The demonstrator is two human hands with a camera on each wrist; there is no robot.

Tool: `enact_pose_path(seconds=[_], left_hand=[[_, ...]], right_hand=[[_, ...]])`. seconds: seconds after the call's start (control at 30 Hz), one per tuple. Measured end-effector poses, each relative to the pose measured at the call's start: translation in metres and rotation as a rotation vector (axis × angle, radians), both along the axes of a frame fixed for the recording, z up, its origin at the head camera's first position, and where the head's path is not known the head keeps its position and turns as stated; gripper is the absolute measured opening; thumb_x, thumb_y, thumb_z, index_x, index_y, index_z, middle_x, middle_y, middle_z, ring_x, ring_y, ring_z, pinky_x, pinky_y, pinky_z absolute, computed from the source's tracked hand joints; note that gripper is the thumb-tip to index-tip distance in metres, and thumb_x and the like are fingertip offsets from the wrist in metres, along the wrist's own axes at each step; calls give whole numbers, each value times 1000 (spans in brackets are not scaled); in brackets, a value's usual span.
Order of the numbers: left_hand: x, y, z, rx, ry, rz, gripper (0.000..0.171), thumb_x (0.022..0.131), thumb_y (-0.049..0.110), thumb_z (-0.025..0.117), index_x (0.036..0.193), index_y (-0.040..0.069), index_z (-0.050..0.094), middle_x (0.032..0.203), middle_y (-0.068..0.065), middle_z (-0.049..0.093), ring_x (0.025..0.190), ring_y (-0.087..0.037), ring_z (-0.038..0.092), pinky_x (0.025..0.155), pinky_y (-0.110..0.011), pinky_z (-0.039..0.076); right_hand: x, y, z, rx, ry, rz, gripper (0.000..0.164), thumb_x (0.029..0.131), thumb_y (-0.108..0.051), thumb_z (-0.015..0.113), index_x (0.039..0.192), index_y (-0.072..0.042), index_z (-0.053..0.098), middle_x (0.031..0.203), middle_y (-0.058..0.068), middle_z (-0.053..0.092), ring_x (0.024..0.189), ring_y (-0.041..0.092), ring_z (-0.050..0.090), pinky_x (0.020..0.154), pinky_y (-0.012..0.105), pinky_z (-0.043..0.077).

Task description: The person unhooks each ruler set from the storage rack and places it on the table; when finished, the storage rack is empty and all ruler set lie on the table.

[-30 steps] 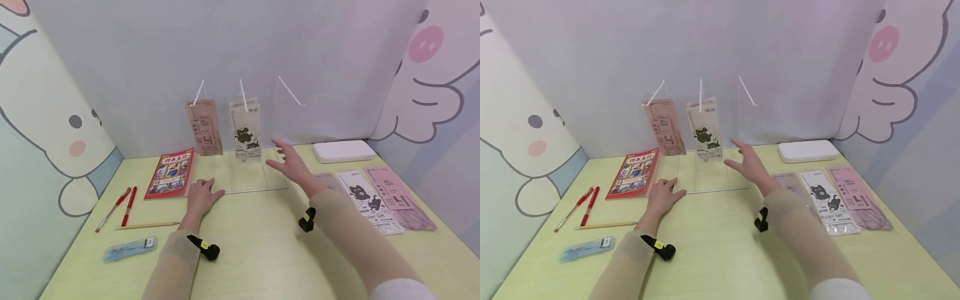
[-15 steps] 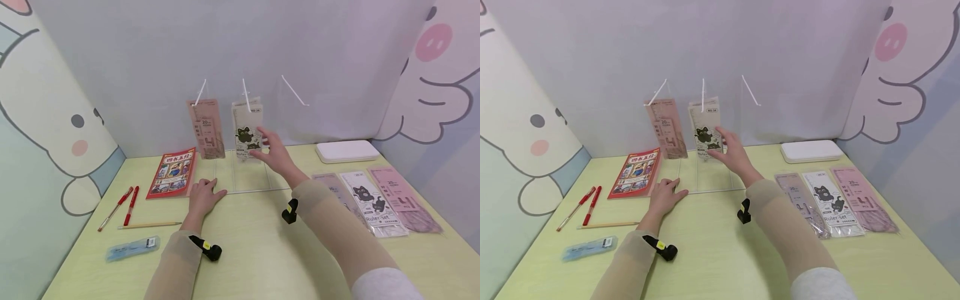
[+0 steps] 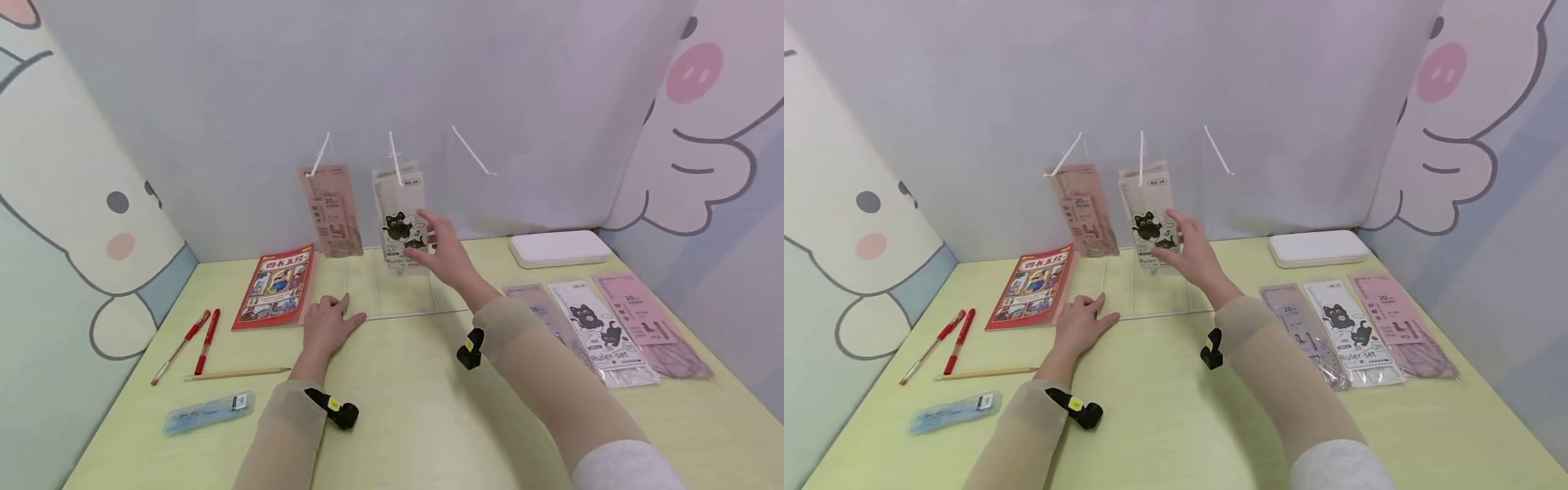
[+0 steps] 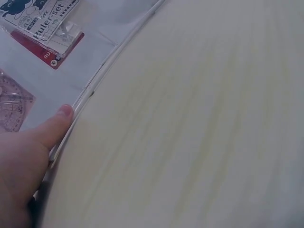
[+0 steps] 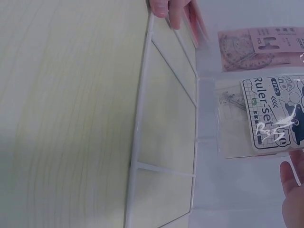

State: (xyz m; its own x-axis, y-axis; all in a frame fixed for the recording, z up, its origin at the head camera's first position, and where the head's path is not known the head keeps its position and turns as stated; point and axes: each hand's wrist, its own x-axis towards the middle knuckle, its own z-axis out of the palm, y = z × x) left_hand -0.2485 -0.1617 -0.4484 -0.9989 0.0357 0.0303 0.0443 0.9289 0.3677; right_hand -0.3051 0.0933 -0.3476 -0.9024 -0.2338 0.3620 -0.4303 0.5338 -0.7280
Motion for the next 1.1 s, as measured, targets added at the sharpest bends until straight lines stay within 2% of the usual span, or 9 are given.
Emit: enact_pose_path(seconds=[0.13,0.43,0.6,0.83,0.97,1.1], left_hand=[[0,0,0,-1,-13,15,73,85,63,53,142,18,43,130,-17,45,108,-37,43,90,-50,33],[0,0,1,4,-39,30,75,84,64,52,143,18,41,130,-17,44,108,-37,42,89,-51,32],[2,-1,0,8,-30,41,74,84,62,54,142,16,44,127,-16,45,105,-35,41,89,-51,30],[3,-4,-4,-17,-6,33,74,86,62,52,141,14,44,124,-16,46,105,-35,41,91,-53,28],[5,-5,-6,-21,28,28,73,86,61,53,140,13,46,125,-18,47,105,-36,42,91,-53,28],[7,-2,-6,1,52,17,71,87,58,54,140,11,46,122,-19,47,104,-35,42,87,-51,31]], right_hand=[[1,1,1,-4,-8,-4,84,79,-35,75,148,-23,28,119,13,41,100,25,51,83,42,46],[7,4,5,-8,-10,-15,86,78,-34,75,148,-22,26,119,14,38,99,24,47,79,37,46],[12,6,9,16,7,-22,85,79,-36,74,148,-22,26,120,16,36,101,25,44,76,39,46],[14,6,9,-18,24,-15,83,80,-31,75,147,-19,28,119,19,34,99,27,42,80,42,42],[14,2,7,-57,23,-56,84,79,-32,76,147,-20,28,124,17,31,103,26,41,84,43,43],[15,-1,7,-120,23,-138,81,77,-34,76,144,-23,33,128,14,31,109,27,43,87,44,44]])
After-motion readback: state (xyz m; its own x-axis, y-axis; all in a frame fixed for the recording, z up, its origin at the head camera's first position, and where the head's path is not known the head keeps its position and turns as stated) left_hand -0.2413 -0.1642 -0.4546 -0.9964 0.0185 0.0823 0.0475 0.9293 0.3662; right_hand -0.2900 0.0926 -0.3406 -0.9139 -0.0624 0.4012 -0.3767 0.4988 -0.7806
